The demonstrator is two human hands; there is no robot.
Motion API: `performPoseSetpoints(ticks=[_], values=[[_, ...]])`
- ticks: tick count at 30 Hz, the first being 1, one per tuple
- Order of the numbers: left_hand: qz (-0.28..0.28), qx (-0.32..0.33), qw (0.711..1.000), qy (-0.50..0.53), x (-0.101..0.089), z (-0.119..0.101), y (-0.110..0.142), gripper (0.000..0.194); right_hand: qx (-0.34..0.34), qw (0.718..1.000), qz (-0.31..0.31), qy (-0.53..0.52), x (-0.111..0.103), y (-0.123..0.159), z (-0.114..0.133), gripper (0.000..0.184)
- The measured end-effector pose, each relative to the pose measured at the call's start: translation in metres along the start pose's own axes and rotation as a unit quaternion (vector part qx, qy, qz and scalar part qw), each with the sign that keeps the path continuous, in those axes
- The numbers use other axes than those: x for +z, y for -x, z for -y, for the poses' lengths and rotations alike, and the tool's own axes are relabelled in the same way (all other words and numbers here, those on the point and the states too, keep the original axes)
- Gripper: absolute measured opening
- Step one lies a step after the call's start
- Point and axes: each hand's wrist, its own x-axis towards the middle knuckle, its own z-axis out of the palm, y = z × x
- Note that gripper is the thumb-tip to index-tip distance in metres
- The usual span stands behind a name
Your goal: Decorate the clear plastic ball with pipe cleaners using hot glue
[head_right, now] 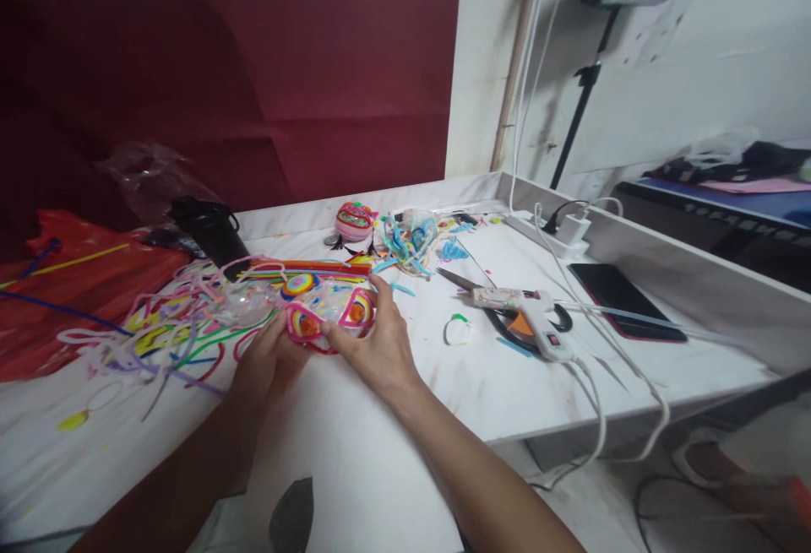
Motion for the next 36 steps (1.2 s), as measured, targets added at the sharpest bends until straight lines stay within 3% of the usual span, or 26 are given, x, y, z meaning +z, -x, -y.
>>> performPoseSetpoints(ticks=[4, 11, 21, 27, 36], values=[[0.001, -0.015, 1.000, 0.000, 0.001, -0.002, 0.000, 0.028, -0.010, 1.000, -0.003, -0.006, 0.000, 0.000, -0.001, 0.084], [-0.048, 0.031, 0.995, -0.080, 0.006, -0.003, 0.004, 0.038, -0.021, 1.000, -0.003, -0.001, 0.000, -0.001, -0.007, 0.084], [-0.042, 0.029, 0.992, -0.113, 0.009, 0.004, 0.004, 0.042, 0.008, 0.999, 0.014, 0.038, 0.002, -0.007, -0.022, 0.076], [-0.036, 0.052, 0.979, -0.192, -0.002, 0.014, -0.003, 0.071, 0.038, 0.998, 0.032, 0.030, 0.001, -0.010, -0.029, 0.071], [-0.049, 0.073, 0.970, -0.229, -0.014, 0.022, -0.012, 0.070, 0.050, 0.997, 0.060, -0.028, -0.001, -0.017, -0.039, 0.073]])
